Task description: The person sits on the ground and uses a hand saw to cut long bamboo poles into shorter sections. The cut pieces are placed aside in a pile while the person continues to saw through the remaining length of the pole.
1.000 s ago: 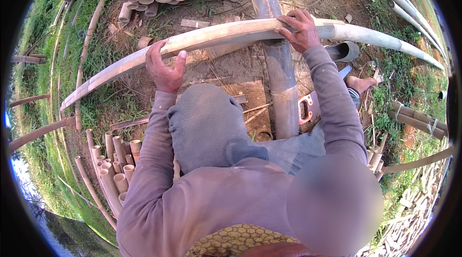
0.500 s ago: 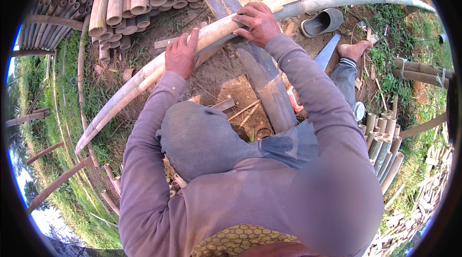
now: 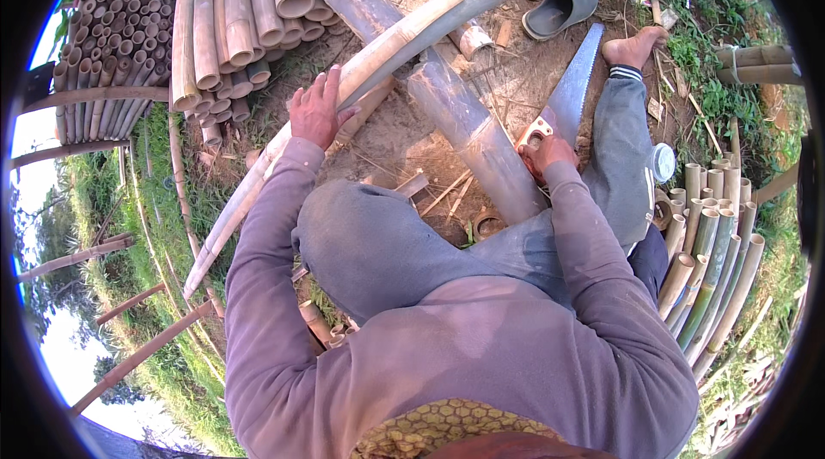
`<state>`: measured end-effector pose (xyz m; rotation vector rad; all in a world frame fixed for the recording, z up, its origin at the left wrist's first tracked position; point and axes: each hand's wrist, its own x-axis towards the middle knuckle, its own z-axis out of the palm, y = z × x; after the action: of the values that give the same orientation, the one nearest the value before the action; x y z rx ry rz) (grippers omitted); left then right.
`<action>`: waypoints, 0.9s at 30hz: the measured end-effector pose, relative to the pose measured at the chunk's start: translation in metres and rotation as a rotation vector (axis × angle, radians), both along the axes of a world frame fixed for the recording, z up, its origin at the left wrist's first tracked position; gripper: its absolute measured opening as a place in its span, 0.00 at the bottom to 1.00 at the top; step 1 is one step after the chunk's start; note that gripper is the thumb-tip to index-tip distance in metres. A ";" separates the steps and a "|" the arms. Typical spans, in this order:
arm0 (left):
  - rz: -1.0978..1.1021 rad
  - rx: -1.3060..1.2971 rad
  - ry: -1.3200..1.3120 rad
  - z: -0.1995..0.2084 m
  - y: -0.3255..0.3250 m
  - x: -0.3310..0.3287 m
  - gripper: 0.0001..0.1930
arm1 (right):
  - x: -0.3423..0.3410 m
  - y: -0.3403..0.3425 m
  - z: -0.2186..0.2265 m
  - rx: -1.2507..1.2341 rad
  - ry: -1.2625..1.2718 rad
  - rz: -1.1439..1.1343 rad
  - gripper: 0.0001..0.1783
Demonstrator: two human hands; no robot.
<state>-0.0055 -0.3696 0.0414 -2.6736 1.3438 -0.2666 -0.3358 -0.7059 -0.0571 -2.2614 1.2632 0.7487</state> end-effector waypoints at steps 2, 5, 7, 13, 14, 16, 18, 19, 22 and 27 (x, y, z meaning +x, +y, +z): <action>0.014 0.025 0.014 0.000 0.001 -0.001 0.45 | 0.016 -0.001 0.019 0.060 0.050 0.084 0.41; 0.020 0.065 0.016 0.008 -0.005 -0.001 0.41 | 0.021 -0.001 0.005 0.026 0.026 0.059 0.36; 0.020 0.078 0.003 0.008 -0.003 -0.002 0.39 | 0.019 0.004 0.003 0.015 -0.043 -0.006 0.32; -0.056 0.015 0.033 0.017 -0.009 0.002 0.34 | 0.019 0.004 -0.044 0.080 -0.147 -0.332 0.23; -0.082 0.004 0.027 0.017 -0.011 0.004 0.34 | 0.018 0.003 -0.049 0.067 -0.169 -0.394 0.22; -0.115 -0.010 0.030 0.011 -0.004 0.007 0.34 | 0.012 0.005 -0.033 0.203 -0.457 -0.629 0.20; -0.121 -0.018 0.033 0.009 -0.005 0.009 0.34 | -0.003 0.008 -0.026 0.386 -0.892 -1.077 0.18; -0.106 -0.021 0.038 0.006 -0.001 0.008 0.34 | -0.014 0.007 0.000 0.544 -1.010 -1.086 0.16; -0.133 0.007 -0.001 0.011 0.000 0.007 0.34 | -0.052 0.012 0.081 0.713 -1.250 -1.068 0.16; -0.118 0.052 -0.050 0.011 -0.002 0.005 0.41 | -0.122 0.024 0.121 0.400 -1.307 -0.688 0.15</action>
<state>-0.0006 -0.3715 0.0520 -2.5323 1.4741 -0.3050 -0.4574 -0.6817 0.0634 -1.2840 0.9151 -0.6212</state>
